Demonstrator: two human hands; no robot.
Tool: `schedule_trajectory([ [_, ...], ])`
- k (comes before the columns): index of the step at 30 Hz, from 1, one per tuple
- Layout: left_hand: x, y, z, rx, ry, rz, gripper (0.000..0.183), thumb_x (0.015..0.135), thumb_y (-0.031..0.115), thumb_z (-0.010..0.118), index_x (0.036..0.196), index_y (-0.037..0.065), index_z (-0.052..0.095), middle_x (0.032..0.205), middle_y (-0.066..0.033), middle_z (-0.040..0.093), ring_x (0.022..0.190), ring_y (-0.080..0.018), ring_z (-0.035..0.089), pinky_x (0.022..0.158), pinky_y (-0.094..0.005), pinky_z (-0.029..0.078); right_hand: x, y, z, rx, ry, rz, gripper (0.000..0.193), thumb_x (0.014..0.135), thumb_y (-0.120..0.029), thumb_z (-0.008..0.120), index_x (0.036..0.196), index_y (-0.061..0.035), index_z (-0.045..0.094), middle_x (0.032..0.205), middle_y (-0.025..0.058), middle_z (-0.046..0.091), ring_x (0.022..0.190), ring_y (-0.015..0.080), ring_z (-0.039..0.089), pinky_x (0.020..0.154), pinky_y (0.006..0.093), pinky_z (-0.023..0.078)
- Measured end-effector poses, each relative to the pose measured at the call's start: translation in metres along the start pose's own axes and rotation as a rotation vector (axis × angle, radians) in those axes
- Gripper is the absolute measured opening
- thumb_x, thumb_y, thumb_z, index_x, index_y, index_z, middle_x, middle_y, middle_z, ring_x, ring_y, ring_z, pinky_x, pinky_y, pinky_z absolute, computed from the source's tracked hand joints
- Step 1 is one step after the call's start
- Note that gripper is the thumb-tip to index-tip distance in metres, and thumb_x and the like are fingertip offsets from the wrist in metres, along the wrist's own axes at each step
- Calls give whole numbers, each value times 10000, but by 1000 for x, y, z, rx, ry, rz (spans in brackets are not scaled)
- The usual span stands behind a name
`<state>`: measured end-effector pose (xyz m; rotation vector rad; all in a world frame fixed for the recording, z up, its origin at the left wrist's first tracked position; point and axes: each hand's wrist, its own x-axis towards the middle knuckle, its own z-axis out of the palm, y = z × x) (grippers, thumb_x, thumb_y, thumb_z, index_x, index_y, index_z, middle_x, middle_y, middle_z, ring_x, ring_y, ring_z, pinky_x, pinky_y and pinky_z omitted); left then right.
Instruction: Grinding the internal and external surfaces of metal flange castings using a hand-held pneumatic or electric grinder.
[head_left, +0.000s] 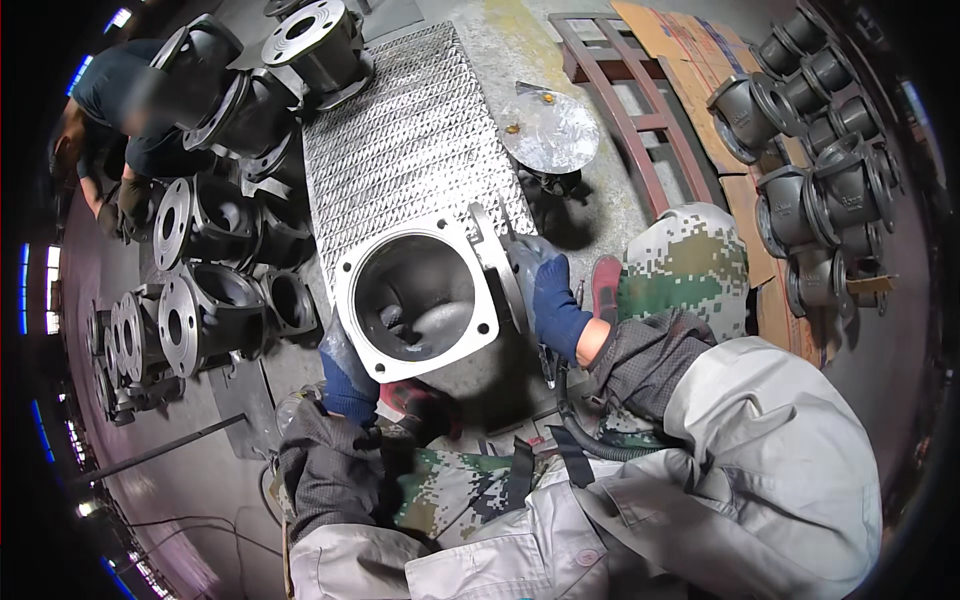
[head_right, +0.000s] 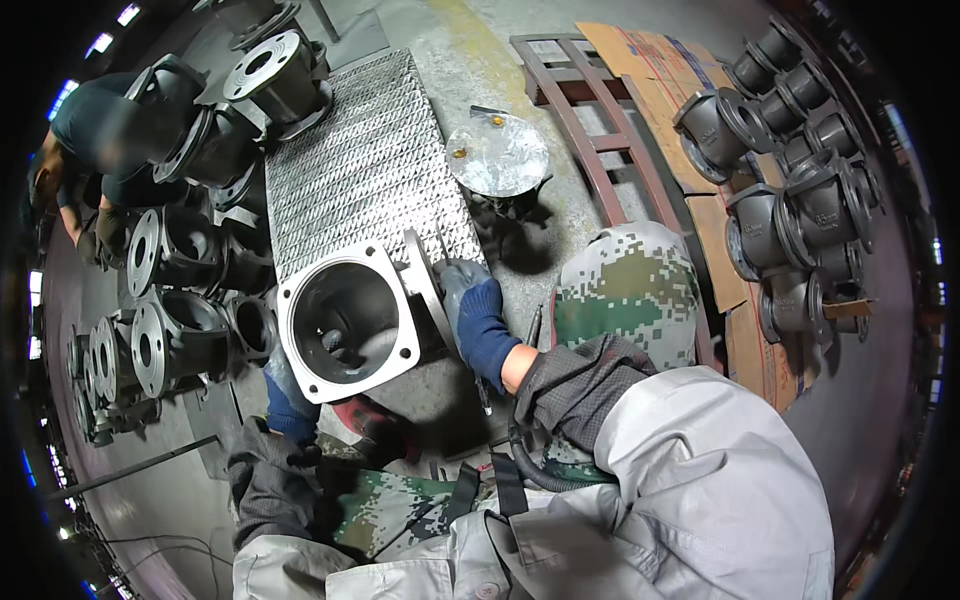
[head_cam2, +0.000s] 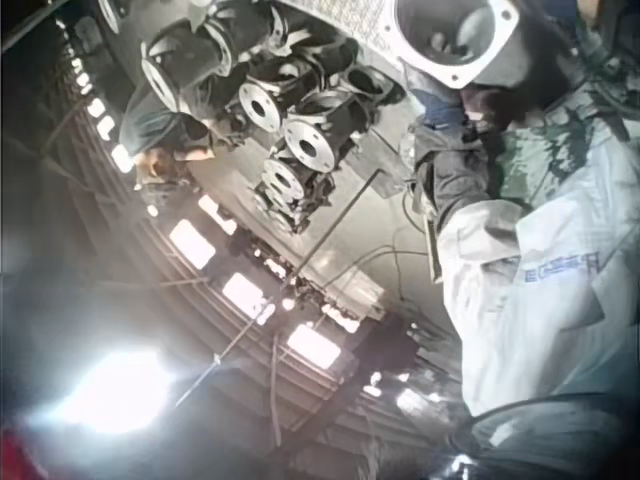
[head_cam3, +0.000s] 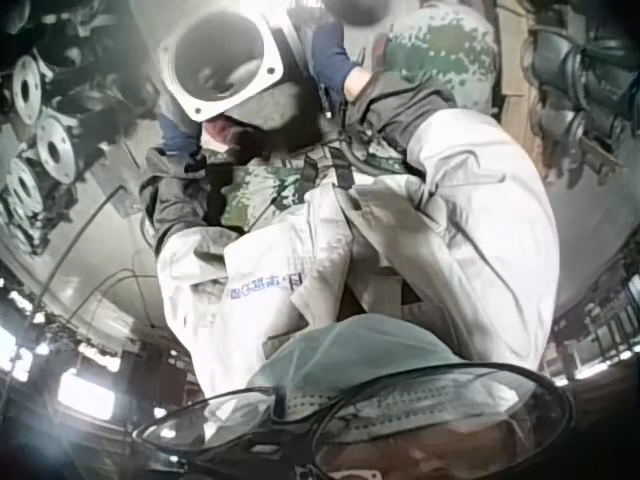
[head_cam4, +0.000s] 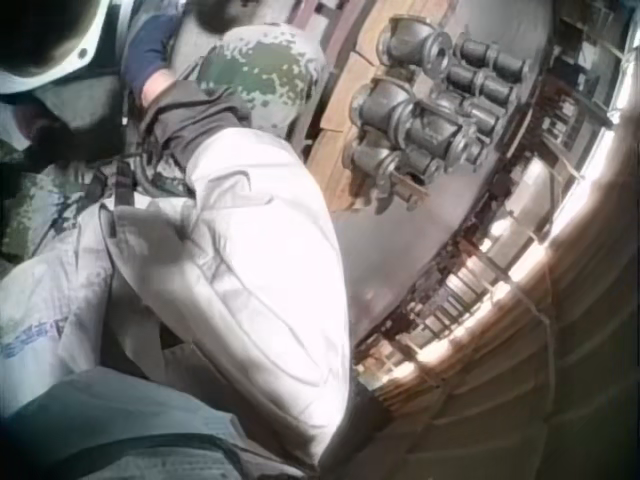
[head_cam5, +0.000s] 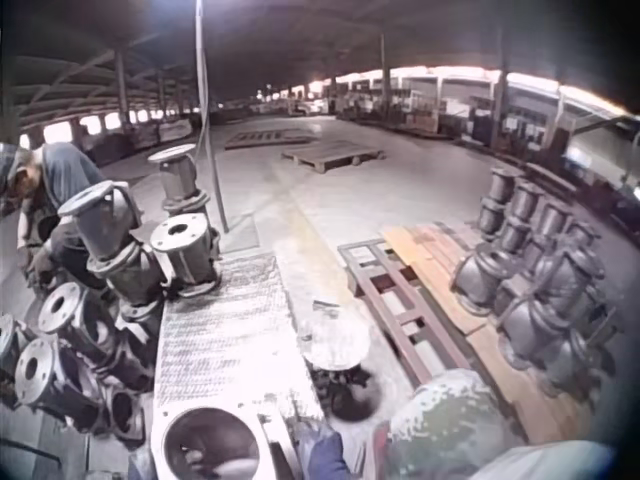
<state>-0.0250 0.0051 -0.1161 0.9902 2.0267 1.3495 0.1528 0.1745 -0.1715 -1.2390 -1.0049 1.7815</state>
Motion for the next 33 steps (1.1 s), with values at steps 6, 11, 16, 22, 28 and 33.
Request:
schedule_trajectory([
  [6,-21,53,-11,114,132,177,317,999,109,374,1240,-33,523,1032,-138,640,872,-215,664,747,-304,552,12,6,2,292,-322,450,326,939,-244,396,983,-59,661,888,69,653,729,205,598,653,329,476],
  [11,-16,77,-23,426,152,388,427,894,14,523,1313,-58,484,1267,-210,575,1139,-292,594,942,-354,478,16,21,3,372,-353,638,399,890,-293,393,1093,-44,628,1063,170,644,947,332,601,937,487,451],
  [16,-11,71,-17,11,77,271,523,928,117,566,1395,-42,392,1330,-201,520,1206,-234,525,1005,-314,409,8,4,9,309,-310,696,408,915,-294,381,1106,-26,623,1102,175,644,973,333,607,910,480,476],
  [22,-28,82,-5,82,-44,-42,823,752,136,680,1453,-21,278,1040,-193,632,914,-265,648,784,-344,521,17,19,-5,236,-357,665,419,939,-300,347,1113,-44,629,1108,157,652,955,314,608,917,480,465],
  [28,-36,53,-17,290,180,84,527,718,54,655,1227,-24,541,1002,-268,619,899,-406,630,761,-433,518,1,-37,0,-276,-298,46,253,950,-158,506,1131,-10,602,1000,113,664,676,102,612,527,203,470],
  [33,-32,51,-26,292,100,-78,745,633,-88,526,1369,-51,419,1270,-238,548,1177,-285,551,979,-307,413,-45,-110,-1,-366,-693,-485,378,908,-37,509,1282,-20,561,1020,94,659,778,127,619,668,229,522],
])
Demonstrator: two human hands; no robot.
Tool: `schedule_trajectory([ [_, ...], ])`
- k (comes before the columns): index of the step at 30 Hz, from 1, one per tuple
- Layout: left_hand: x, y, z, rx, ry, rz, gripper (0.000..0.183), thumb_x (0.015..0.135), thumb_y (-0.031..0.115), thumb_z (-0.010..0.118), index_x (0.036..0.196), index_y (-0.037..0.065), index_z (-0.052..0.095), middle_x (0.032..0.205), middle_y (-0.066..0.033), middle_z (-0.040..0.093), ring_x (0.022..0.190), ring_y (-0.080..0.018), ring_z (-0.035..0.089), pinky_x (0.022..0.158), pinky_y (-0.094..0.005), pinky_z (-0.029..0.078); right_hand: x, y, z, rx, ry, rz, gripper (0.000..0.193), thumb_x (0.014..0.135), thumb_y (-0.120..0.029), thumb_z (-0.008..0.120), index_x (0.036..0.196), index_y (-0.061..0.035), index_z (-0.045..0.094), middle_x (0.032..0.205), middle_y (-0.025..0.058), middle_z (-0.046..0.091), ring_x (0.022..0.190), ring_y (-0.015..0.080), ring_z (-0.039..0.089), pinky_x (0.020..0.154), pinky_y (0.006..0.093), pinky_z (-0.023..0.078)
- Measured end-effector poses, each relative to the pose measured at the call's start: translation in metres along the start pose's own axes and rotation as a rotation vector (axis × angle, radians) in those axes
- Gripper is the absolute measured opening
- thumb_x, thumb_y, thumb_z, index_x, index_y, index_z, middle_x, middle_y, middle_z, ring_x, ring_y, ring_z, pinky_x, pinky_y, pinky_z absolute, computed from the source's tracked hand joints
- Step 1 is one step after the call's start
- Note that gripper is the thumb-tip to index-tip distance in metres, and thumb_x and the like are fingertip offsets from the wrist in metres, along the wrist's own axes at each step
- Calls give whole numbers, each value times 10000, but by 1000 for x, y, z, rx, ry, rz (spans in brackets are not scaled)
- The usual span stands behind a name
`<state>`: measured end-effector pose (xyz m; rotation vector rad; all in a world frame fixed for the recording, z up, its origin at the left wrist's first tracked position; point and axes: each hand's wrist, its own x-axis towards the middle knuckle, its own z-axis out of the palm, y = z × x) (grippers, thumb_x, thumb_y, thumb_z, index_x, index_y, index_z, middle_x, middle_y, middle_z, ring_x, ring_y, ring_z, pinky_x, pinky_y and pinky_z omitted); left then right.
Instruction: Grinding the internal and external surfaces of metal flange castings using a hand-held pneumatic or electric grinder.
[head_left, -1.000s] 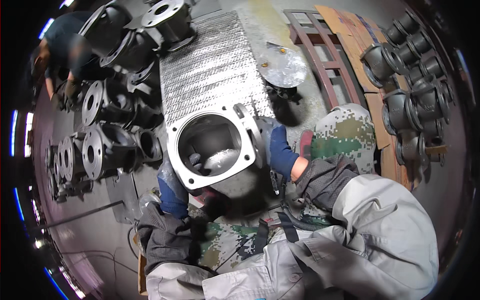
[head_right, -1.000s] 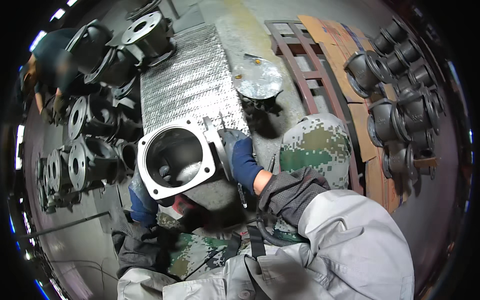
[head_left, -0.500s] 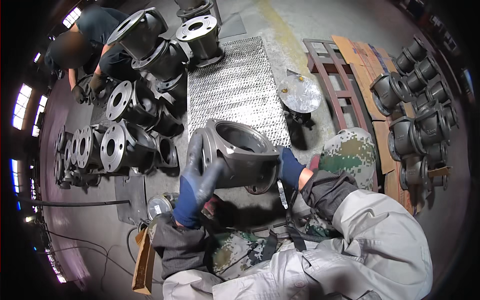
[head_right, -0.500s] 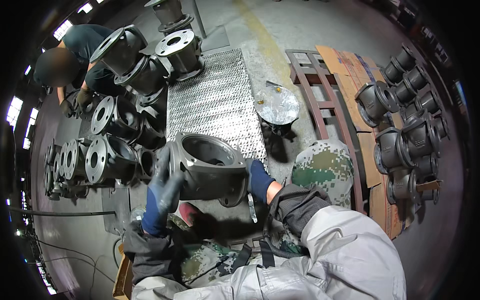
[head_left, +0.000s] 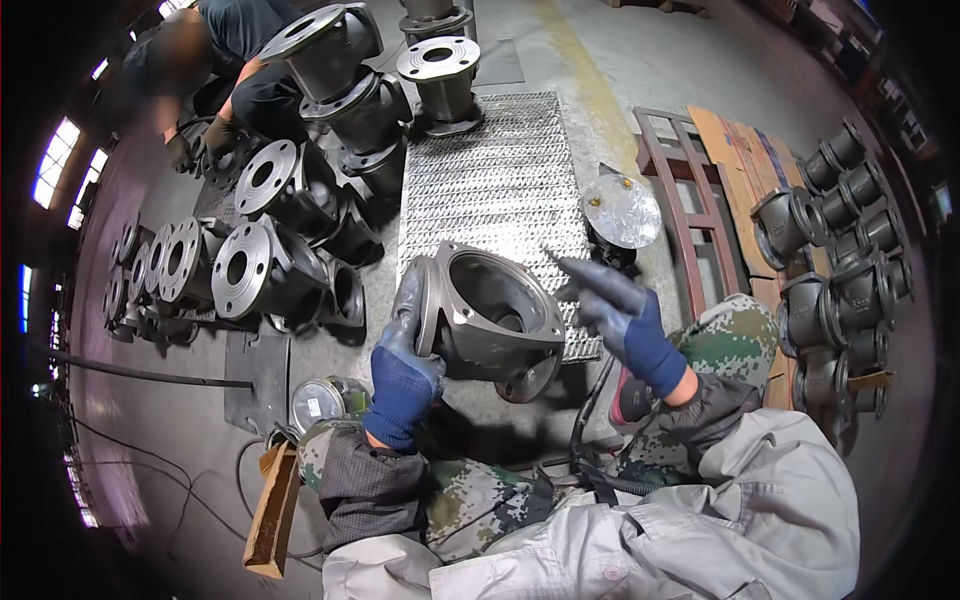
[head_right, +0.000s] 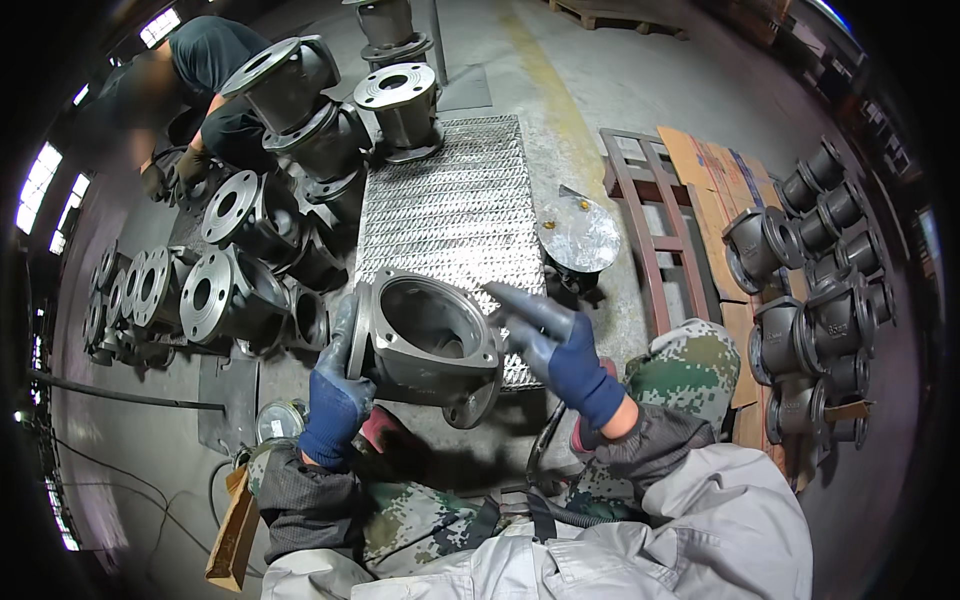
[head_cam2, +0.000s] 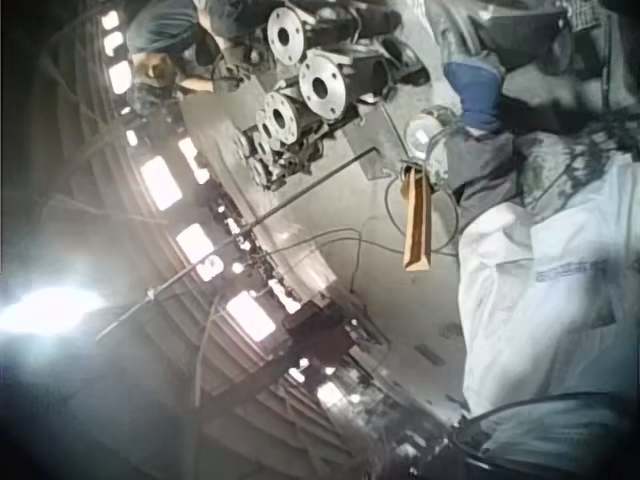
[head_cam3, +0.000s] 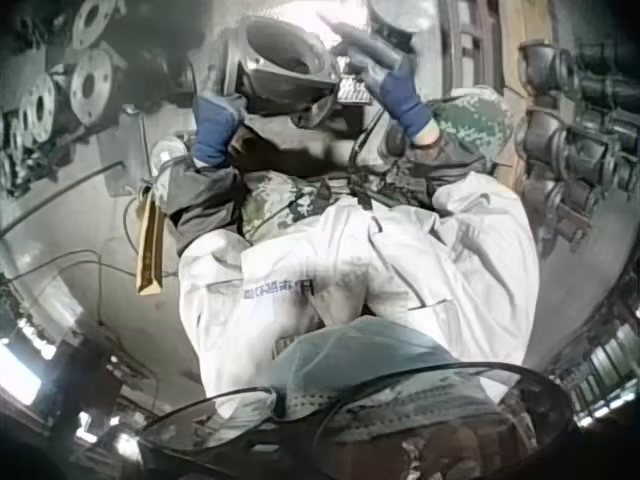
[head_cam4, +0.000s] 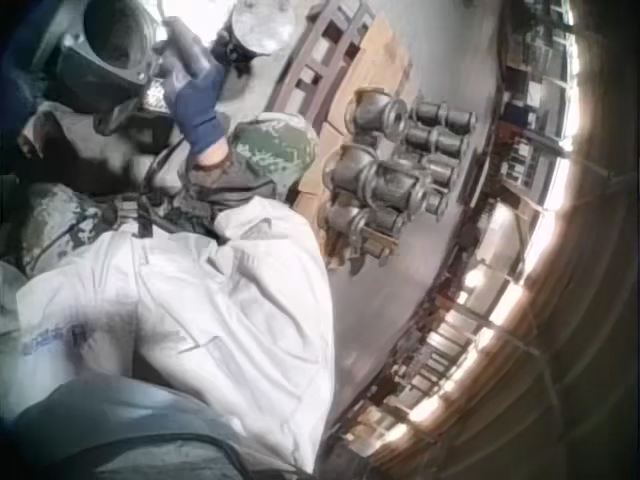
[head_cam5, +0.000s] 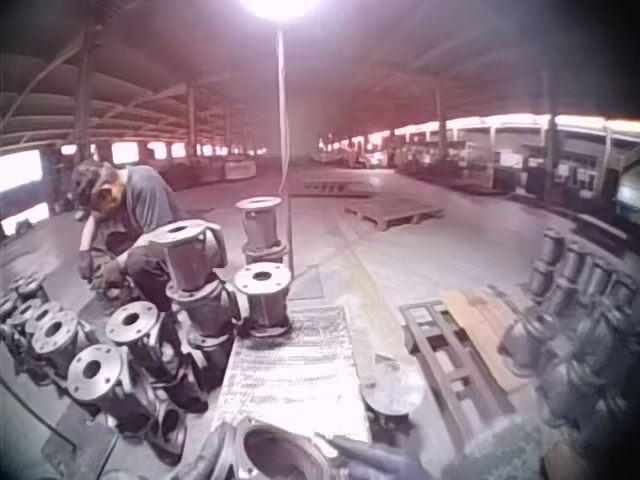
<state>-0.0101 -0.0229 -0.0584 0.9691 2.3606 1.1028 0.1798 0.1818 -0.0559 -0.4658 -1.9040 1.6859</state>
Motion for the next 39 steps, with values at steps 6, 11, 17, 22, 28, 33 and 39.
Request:
schedule_trajectory([
  [6,4,-11,3,-15,72,140,722,588,-63,530,1309,-31,505,1045,-226,605,939,-298,607,863,-319,465,-6,-14,9,-178,-241,-152,461,761,80,569,1201,-45,622,899,93,667,768,146,639,694,264,511],
  [11,7,-14,4,65,88,267,710,572,-54,553,1280,-1,539,935,-211,589,843,-317,599,796,-339,477,4,-18,10,-358,-394,-302,601,698,112,502,1282,-22,558,1097,145,662,844,250,655,758,319,522],
  [17,10,-14,-1,47,51,312,689,557,-43,562,1246,-25,548,947,-207,596,862,-316,592,808,-338,474,4,-22,12,-347,-408,-390,551,730,81,512,1257,-62,583,1192,169,634,882,278,666,764,344,536],
  [22,12,0,0,18,41,313,714,548,-63,523,1260,-20,543,968,-218,599,878,-330,606,814,-325,476,-2,-15,9,-390,-375,-322,577,722,68,516,1267,-101,602,1156,190,639,879,304,661,779,360,529],
  [28,11,7,-3,14,27,281,748,551,-81,505,1294,8,533,929,-225,601,850,-356,602,785,-343,483,-2,-5,22,-524,-272,-489,621,633,63,607,1209,-168,634,1122,142,649,833,296,672,676,349,551],
  [33,13,12,-4,35,30,335,735,543,-73,529,1273,8,548,937,-230,602,855,-381,591,789,-371,478,-5,-14,25,-675,-249,-476,608,723,37,603,1290,-184,588,1102,143,661,832,311,674,679,363,548],
  [39,11,11,-4,22,8,272,683,547,-59,545,1228,-18,568,920,-220,594,843,-371,595,775,-377,482,-10,-11,22,-703,-252,-475,602,724,34,584,1286,-181,590,1140,140,646,849,310,667,682,366,539],
])
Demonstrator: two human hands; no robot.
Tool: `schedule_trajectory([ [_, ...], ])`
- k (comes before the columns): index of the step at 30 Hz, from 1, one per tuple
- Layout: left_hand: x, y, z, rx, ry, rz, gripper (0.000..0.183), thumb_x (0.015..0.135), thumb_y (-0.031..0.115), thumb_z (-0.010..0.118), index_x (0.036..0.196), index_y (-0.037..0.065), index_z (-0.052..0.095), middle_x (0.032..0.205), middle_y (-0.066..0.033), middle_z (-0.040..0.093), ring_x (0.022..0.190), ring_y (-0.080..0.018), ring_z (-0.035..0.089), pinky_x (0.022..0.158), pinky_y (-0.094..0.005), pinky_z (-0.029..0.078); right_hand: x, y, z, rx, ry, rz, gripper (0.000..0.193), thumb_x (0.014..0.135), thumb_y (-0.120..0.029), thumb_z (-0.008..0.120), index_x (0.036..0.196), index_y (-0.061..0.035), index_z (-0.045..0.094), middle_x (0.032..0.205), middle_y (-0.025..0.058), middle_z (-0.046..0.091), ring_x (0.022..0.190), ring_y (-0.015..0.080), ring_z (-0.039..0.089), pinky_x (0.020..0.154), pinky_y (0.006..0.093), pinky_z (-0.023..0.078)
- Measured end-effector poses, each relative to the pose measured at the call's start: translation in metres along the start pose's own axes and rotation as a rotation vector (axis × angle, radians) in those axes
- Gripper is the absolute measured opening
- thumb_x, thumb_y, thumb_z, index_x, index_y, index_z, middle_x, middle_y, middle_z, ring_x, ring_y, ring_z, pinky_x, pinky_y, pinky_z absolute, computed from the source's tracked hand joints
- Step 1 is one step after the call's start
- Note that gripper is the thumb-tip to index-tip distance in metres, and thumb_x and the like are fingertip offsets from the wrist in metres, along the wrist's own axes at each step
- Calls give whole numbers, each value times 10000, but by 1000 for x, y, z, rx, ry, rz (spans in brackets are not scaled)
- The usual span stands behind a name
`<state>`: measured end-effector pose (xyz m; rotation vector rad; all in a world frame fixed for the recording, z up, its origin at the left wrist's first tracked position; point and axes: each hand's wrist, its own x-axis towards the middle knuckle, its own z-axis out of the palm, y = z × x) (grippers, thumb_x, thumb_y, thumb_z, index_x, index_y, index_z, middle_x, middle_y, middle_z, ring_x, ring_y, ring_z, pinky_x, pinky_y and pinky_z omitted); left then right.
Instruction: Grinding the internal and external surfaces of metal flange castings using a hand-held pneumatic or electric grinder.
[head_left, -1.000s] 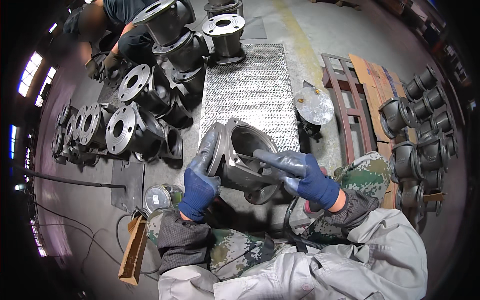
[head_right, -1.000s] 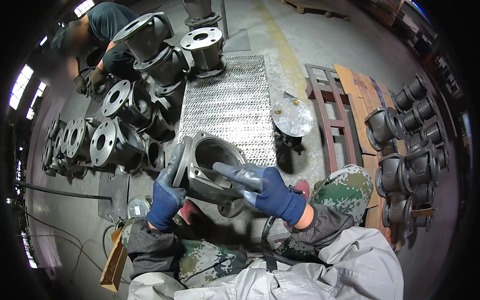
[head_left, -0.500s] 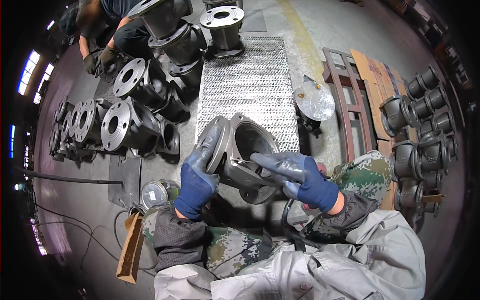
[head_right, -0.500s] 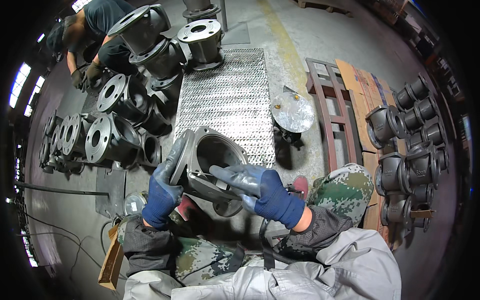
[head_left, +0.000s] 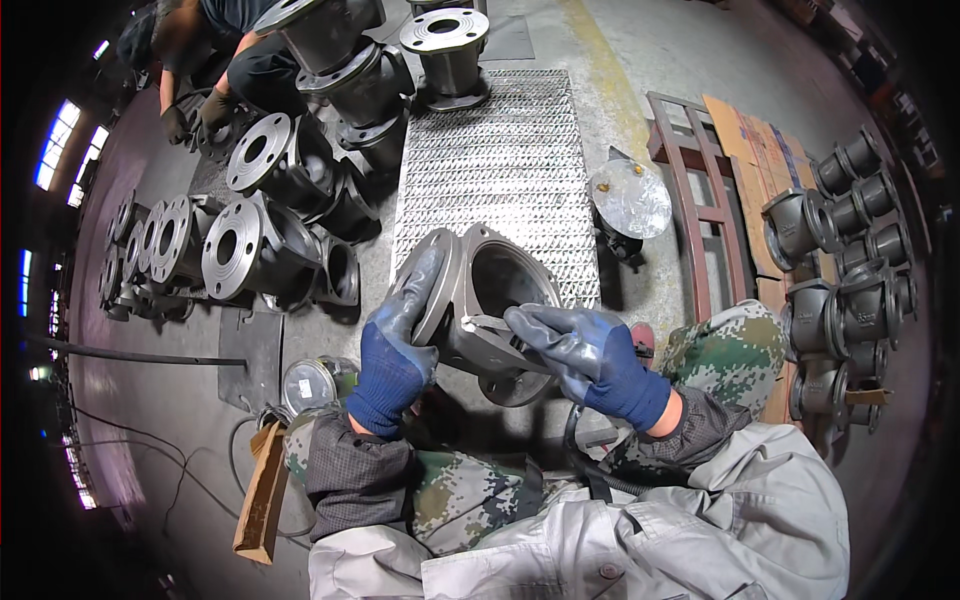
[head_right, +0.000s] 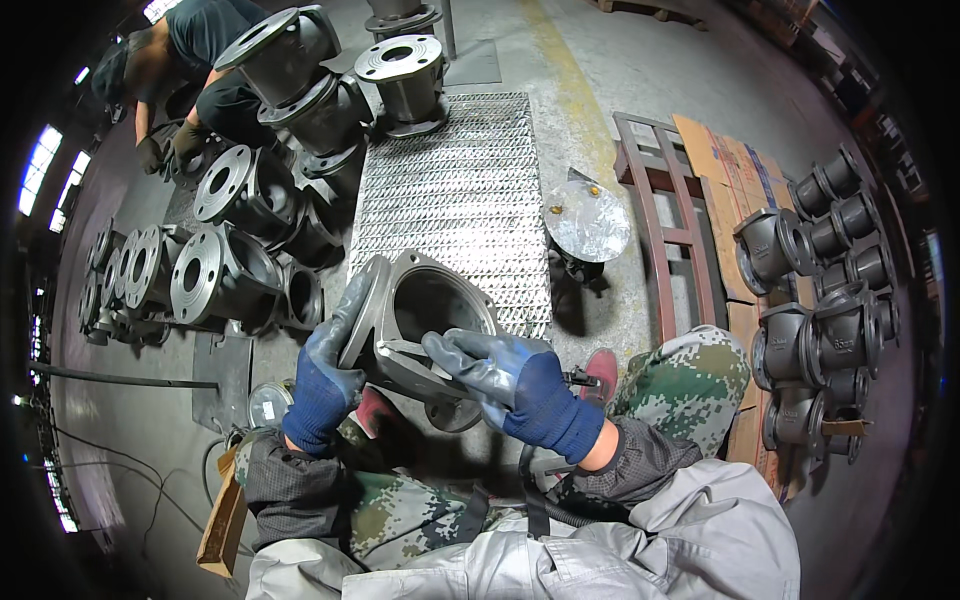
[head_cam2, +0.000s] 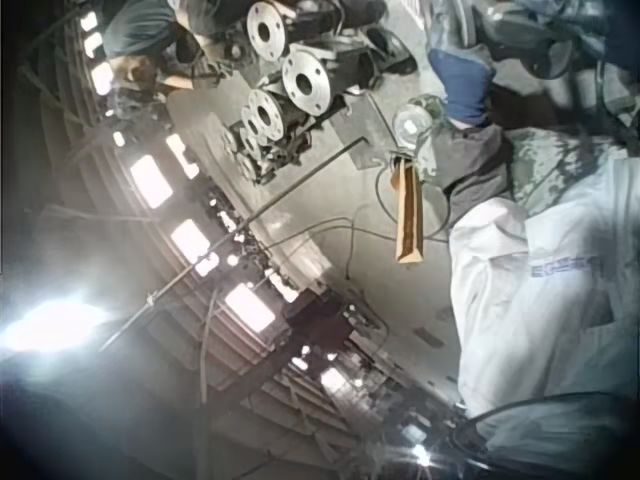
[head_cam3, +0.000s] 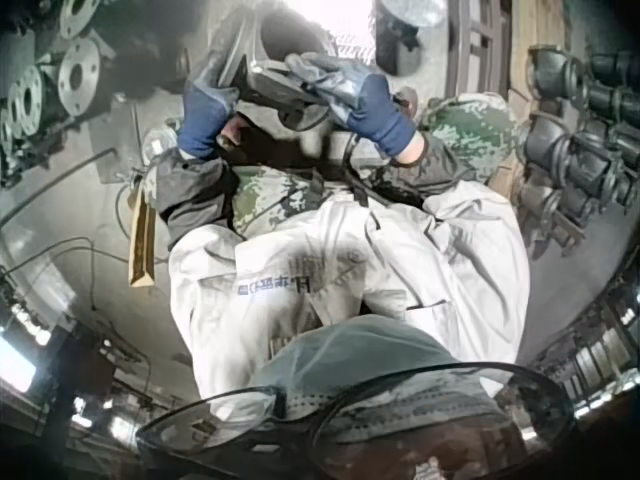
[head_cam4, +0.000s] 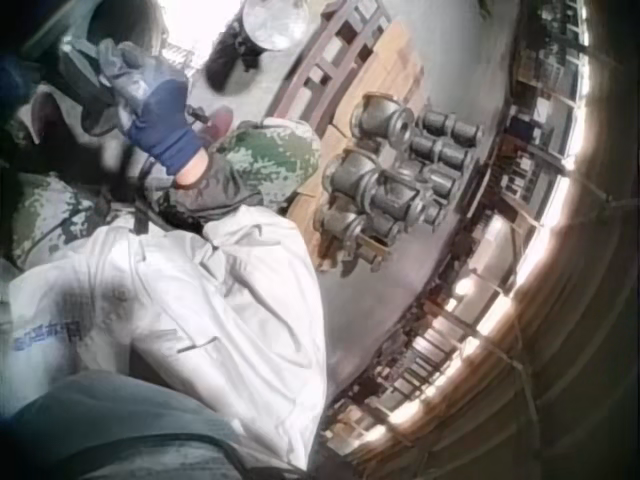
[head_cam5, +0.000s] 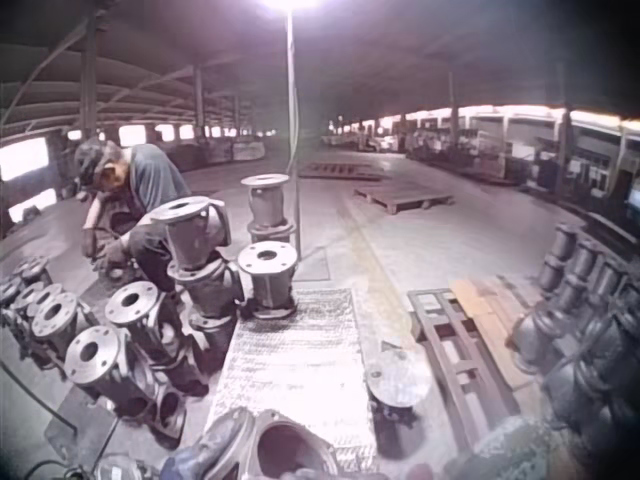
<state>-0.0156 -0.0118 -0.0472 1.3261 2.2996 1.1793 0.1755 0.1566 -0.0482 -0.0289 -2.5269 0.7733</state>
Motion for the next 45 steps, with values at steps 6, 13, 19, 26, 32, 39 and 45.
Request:
schedule_trajectory([
  [6,-3,-3,0,20,-3,-28,680,552,-56,552,1230,-8,568,919,-211,595,830,-363,600,763,-376,485,-7,8,3,131,58,3,543,668,22,649,1176,-170,648,1144,138,643,931,304,659,730,372,548],
  [13,0,0,0,-18,15,18,757,550,-72,554,1298,40,533,1041,-230,611,937,-376,615,836,-374,495,-3,8,2,354,12,38,682,669,29,528,1317,-180,575,1213,162,611,989,322,641,848,374,524],
  [19,1,1,-1,-12,-6,-1,697,536,-71,560,1232,-32,556,1021,-227,603,945,-365,607,853,-353,480,-6,9,8,349,12,33,601,756,71,539,1325,-119,562,1195,181,614,950,298,647,818,353,516],
  [26,1,8,-4,-45,-53,-86,736,529,-60,583,1263,-8,544,1020,-216,604,935,-363,599,842,-363,478,-12,5,13,245,32,4,698,699,100,525,1346,-158,546,1239,166,593,979,309,631,849,376,509],
  [32,-1,3,-1,-10,17,28,835,553,-138,512,1356,92,512,1171,-225,614,1039,-355,630,895,-358,497,-12,4,15,236,21,10,739,672,100,492,1361,-165,526,1231,164,599,989,324,633,859,377,510],
  [39,-2,2,-1,-11,8,0,807,556,-148,525,1332,74,536,1127,-198,632,1027,-302,646,873,-330,513,-13,7,16,188,49,-27,686,716,69,564,1354,-183,527,1219,145,608,977,331,639,821,396,523],
  [45,-3,-5,-1,-22,4,-28,717,532,-38,588,1248,-23,556,1023,-209,600,932,-340,603,855,-343,476,-9,0,8,189,-1,17,651,734,52,555,1340,-186,543,1219,142,609,970,334,643,818,399,527],
])
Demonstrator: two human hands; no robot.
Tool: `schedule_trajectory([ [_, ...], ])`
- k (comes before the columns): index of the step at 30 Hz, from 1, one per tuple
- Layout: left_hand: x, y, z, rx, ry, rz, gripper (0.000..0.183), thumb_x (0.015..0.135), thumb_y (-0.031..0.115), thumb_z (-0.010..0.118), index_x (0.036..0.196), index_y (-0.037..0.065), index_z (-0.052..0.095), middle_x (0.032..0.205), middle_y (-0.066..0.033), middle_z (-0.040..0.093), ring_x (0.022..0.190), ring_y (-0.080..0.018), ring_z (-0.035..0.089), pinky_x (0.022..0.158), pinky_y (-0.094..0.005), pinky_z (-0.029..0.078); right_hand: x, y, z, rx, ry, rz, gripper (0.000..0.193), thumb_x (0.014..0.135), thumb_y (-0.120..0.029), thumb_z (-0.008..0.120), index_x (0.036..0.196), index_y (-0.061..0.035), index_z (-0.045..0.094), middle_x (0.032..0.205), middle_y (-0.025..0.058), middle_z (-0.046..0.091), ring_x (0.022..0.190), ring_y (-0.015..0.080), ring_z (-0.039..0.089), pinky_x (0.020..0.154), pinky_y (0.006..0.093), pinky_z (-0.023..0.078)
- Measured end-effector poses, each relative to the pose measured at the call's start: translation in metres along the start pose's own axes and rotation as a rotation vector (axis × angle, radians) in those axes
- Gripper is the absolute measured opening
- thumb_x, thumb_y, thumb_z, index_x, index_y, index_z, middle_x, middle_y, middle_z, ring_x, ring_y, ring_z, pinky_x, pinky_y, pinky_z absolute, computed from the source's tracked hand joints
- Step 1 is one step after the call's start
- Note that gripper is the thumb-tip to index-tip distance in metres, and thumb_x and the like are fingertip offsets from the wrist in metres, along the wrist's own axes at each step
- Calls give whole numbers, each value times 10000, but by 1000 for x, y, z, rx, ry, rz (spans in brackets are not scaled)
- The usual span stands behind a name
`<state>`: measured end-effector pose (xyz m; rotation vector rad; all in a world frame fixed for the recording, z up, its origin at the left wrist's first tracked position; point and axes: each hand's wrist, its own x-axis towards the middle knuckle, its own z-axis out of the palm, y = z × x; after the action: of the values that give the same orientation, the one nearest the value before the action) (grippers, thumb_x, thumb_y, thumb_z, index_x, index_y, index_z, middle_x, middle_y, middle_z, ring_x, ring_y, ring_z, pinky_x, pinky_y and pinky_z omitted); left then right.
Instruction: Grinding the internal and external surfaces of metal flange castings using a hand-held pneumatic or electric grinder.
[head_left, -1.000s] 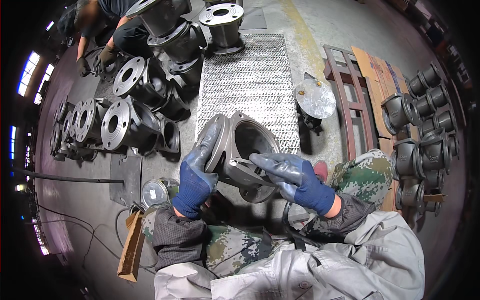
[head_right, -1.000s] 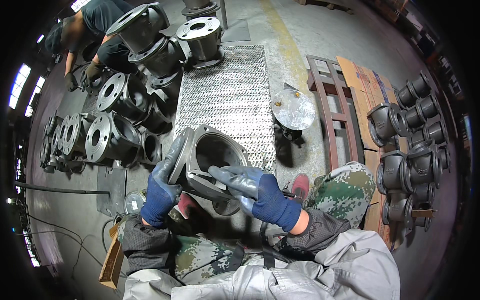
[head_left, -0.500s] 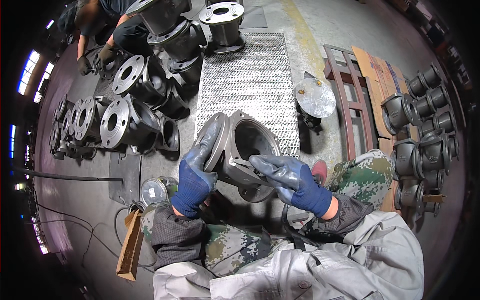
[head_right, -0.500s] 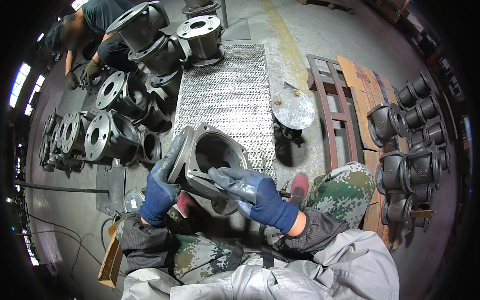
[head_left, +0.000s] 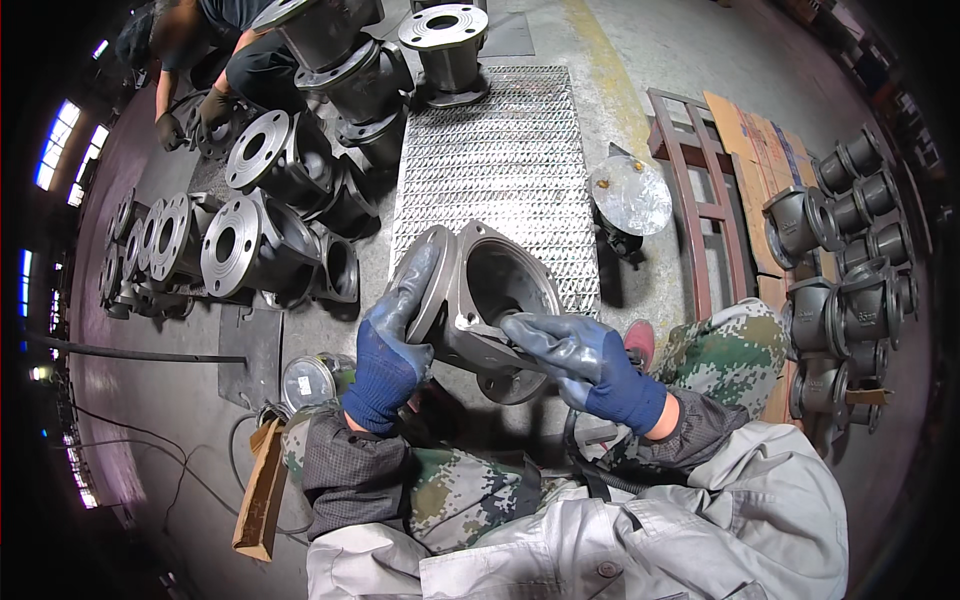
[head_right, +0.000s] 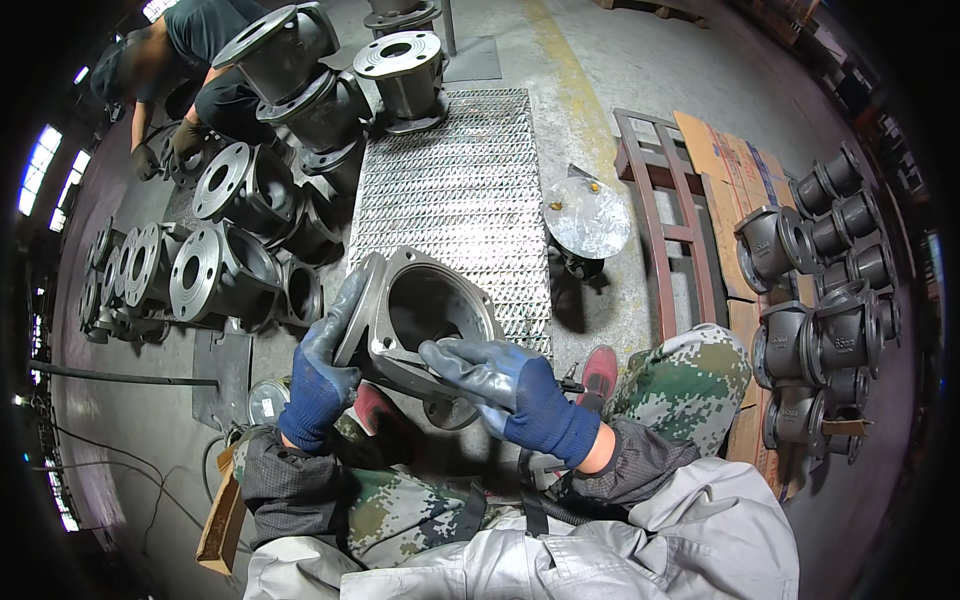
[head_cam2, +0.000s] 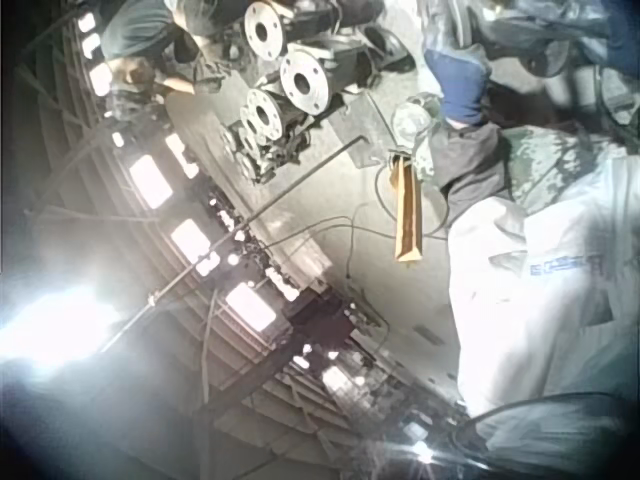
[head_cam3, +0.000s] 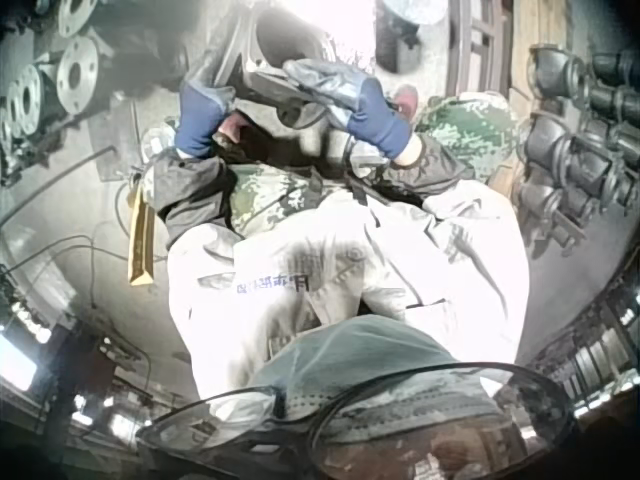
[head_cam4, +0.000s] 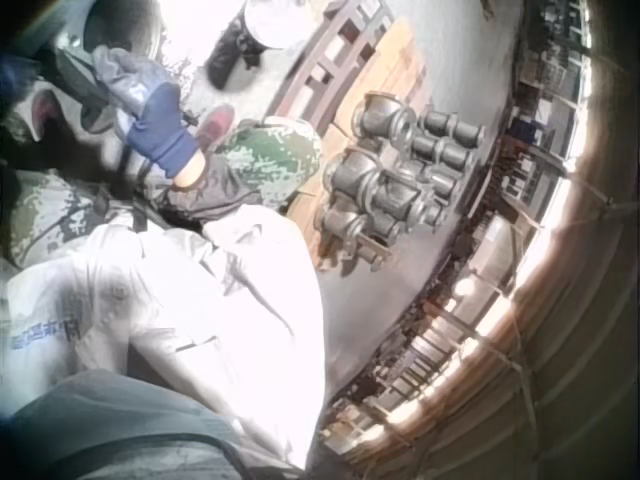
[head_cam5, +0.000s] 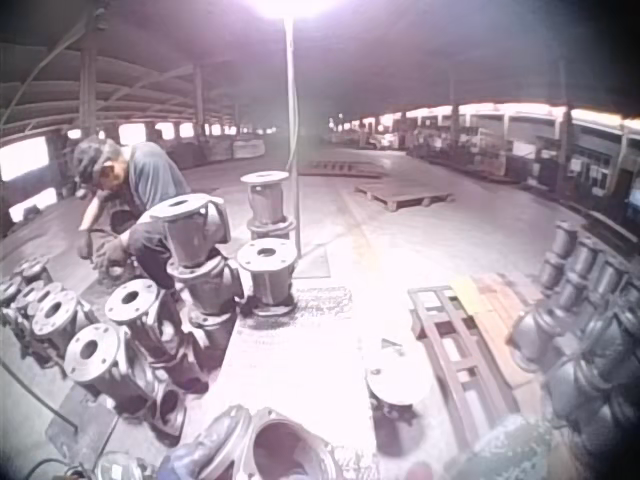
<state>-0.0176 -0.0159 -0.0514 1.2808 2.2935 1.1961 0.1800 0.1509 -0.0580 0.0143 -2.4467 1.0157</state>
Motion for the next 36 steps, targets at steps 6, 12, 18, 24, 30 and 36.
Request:
schedule_trajectory([
  [6,0,1,0,23,-12,-31,689,544,-65,585,1233,-37,557,1021,-205,599,937,-332,611,849,-336,479,10,3,-8,216,71,-5,587,749,57,571,1299,-149,582,1170,144,640,963,306,661,834,353,530],
  [12,-1,-3,0,56,10,-3,679,542,-73,565,1220,-48,557,1014,-204,597,927,-331,618,839,-324,480,15,-2,-13,188,-22,28,713,672,91,507,1331,-178,557,1180,130,623,966,306,645,827,350,528],
  [18,1,3,-1,-5,10,5,721,533,-75,531,1252,-31,546,1017,-217,610,929,-331,621,848,-315,472,6,-2,-11,100,-13,19,614,713,96,501,1278,-122,602,1158,187,640,922,340,661,811,376,524],
  [24,-1,-4,0,52,-7,-7,743,540,-81,524,1277,7,549,1043,-233,617,955,-350,622,856,-325,474,14,-2,-7,134,41,32,675,704,114,532,1307,-186,578,1115,130,652,900,305,657,777,354,542],
  [30,0,-5,1,77,-11,11,754,543,-76,524,1290,18,546,1035,-235,621,933,-347,622,851,-332,474,14,1,-6,163,62,12,713,687,128,516,1320,-197,566,1129,126,649,929,299,655,794,346,539],
  [36,2,1,1,14,14,29,754,524,-81,543,1274,-7,549,1015,-215,600,942,-326,615,845,-322,476,10,-15,-34,216,-113,109,644,696,161,498,1287,-81,583,1179,211,622,1024,320,646,861,360,510],
])
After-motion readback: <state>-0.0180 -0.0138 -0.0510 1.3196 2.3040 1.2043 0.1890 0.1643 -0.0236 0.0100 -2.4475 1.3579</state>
